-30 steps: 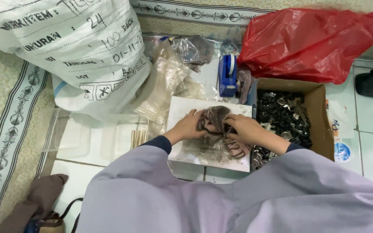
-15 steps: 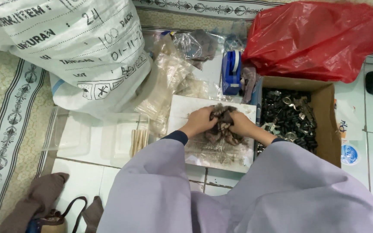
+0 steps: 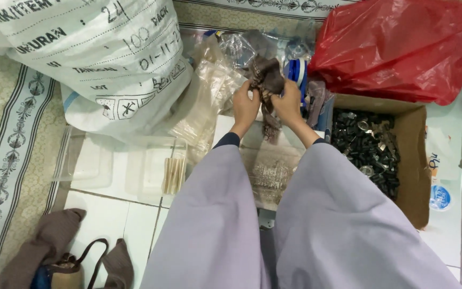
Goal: The person sits on the floor and places small metal hardware pieces into a clear plastic bag. They seal the bag and place it into a white box. The person then picks up a brown patterned fabric item, unfolds it, and places it into a cardboard box filled with similar hardware.
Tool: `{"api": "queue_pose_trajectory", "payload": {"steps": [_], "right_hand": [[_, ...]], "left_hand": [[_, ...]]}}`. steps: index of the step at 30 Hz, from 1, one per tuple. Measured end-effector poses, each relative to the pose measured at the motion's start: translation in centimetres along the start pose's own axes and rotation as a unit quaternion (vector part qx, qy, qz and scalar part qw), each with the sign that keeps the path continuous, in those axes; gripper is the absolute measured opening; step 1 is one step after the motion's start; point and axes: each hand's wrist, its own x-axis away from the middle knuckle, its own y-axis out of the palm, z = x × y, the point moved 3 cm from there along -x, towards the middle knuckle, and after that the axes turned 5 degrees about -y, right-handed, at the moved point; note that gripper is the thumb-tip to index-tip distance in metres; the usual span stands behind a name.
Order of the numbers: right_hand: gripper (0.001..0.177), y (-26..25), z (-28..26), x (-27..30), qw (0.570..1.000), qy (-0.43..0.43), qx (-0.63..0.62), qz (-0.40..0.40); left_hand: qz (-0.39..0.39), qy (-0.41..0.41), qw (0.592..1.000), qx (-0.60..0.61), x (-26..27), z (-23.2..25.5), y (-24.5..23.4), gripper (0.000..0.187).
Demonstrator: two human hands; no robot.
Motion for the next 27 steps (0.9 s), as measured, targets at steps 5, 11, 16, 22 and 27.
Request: {"api": "queue_pose_trajectory", "payload": {"steps": [5,11,16,22,27], "right_hand": [[0.044,0.3,1.2,-3.0,0.996,-0.068,0.037,0.054],[0.052,1.6,2.1,-1.6,0.993,0.047,-0.021,-0.104],[0.069,0.6,3.7,0.8,0.964,0.115,0.026,-0.237],[0.035,-3.4,5.5,1.6,0.963,0.065,0.026,-0.261],[0.03,-11.7,4.6,4.8,0.961,0.114,0.06,-0.246]], "left_hand": [[0.057,0.044,0.997,-0.01,-1.2,2.4,-0.1,0.028],[-0.03,-0.003,0.995,-0.09,-1.1,-2.3,2.3,0.037],[-0.193,-0.053,0.972,-0.122,0.2,-5.9,2.3,0.069],[-0.258,-0.034,0.952,-0.159,1.9,-4.4,3.2,0.065],[-0.256,0.028,0.962,-0.088,3.9,0.3,6.5,0.057]]}}
